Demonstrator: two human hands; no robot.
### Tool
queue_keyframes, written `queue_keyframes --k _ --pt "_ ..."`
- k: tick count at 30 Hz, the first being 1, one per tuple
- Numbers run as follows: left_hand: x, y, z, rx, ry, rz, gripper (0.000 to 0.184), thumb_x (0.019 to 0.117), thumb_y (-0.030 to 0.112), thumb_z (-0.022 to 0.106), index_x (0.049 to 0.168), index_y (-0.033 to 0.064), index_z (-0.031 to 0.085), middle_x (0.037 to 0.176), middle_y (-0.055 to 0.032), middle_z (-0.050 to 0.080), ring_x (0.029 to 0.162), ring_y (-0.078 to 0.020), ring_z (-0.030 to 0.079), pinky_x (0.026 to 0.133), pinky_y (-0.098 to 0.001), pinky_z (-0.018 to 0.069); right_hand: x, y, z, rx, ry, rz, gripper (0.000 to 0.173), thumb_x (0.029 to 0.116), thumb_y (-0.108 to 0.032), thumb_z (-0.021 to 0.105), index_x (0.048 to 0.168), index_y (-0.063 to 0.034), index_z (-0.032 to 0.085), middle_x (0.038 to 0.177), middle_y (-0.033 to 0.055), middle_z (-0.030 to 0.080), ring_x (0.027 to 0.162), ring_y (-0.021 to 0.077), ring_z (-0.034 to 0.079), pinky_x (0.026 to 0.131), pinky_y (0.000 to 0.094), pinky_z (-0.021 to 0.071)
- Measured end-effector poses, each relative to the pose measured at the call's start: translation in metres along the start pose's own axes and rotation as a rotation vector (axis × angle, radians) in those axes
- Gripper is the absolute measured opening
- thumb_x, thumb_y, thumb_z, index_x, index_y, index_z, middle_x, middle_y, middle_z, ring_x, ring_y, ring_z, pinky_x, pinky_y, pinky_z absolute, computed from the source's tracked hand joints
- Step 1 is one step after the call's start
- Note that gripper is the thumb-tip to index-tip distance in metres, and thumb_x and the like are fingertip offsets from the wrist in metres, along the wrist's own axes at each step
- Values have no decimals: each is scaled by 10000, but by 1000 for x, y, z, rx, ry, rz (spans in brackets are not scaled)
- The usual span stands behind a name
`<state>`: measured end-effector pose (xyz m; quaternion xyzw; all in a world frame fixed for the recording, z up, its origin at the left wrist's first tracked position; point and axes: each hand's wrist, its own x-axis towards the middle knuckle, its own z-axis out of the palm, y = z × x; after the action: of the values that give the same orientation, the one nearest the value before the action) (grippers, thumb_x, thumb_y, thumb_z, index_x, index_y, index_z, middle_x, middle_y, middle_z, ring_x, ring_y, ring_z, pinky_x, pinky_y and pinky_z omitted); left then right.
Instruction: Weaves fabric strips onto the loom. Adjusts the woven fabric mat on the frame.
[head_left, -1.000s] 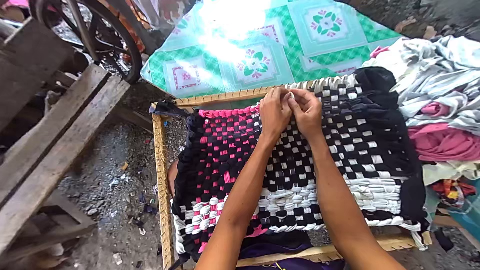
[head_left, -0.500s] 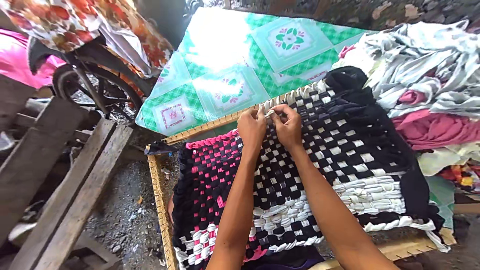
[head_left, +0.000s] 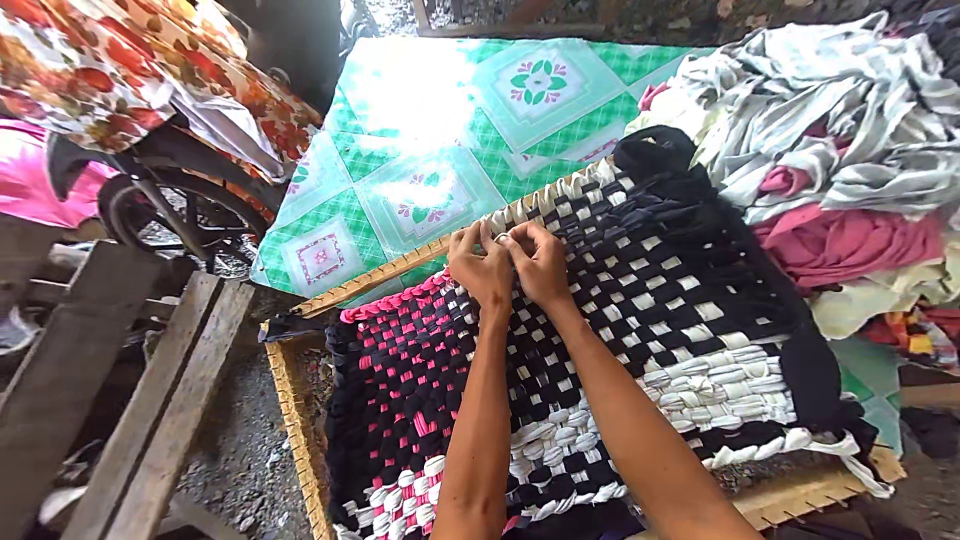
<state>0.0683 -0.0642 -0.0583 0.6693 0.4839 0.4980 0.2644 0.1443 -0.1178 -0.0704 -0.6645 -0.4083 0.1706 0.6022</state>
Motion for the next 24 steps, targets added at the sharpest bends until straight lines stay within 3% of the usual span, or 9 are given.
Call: queue_keyframes --k 3,6,9,11,12,15,19,22,24 --pt "3 -7 5 4 30 71 185 973 189 675 1056 70 790 1050 -86 719 976 -178 676 851 -343 562 1 -2 3 -20 24 18 187 997 -244 624 987 -75 704 879 40 676 712 124 626 664 323 549" --pt "-3 2 -5 4 -61 79 243 1031 192 601 1153 32 738 1143 -141 681 1014 -229 662 859 -390 557 1 0 4 -14 25 33 185 991 -247 638 988 -75 705 875 43 676 723 129 630 672 335 551" --pt "6 13 12 -136 92 -141 157 970 160 684 1006 40 778 909 -73 713 847 -142 672 790 -308 556 2 1 1 24 -10 35 178 974 -247 647 1001 -83 712 897 38 681 755 133 636 699 351 552" --pt "11 30 18 -179 125 -221 150 968 187 698 974 56 771 891 -57 703 828 -144 661 801 -336 551 2 1 1 103 -22 43 159 954 -195 644 1038 -76 710 918 40 689 758 127 641 694 340 558" --pt "11 38 19 -165 106 -230 166 974 216 690 984 73 773 913 -48 705 852 -156 649 856 -386 514 2 2 0 159 -11 49 155 953 -166 644 1052 -66 709 907 47 698 732 125 646 666 329 564" --pt "9 33 10 -70 -80 -192 235 1005 306 630 1053 110 750 947 -8 734 934 -149 670 1000 -490 444 3 5 -2 190 -20 57 154 972 -171 628 1049 -63 706 897 45 697 726 123 647 665 326 564" --pt "23 2 -30 -143 -441 42 231 982 244 687 1101 48 714 978 -53 727 921 -136 699 855 -354 590 6 4 -3 199 -56 38 170 1016 -196 620 1048 -48 695 929 61 689 778 123 651 728 313 569" --pt "34 -18 -44 -192 -476 114 200 1008 183 645 1125 37 716 977 -66 720 906 -146 684 836 -329 574 4 2 -5 227 -107 45 194 1028 -211 607 1091 -42 679 970 71 694 800 125 662 744 310 577" --pt "33 -24 -44 -214 -474 172 205 1031 164 590 1154 26 678 1014 -84 692 953 -174 659 870 -359 555 4 3 -5 280 -130 61 196 1039 -194 582 1112 -29 658 932 72 668 717 124 615 656 291 539"
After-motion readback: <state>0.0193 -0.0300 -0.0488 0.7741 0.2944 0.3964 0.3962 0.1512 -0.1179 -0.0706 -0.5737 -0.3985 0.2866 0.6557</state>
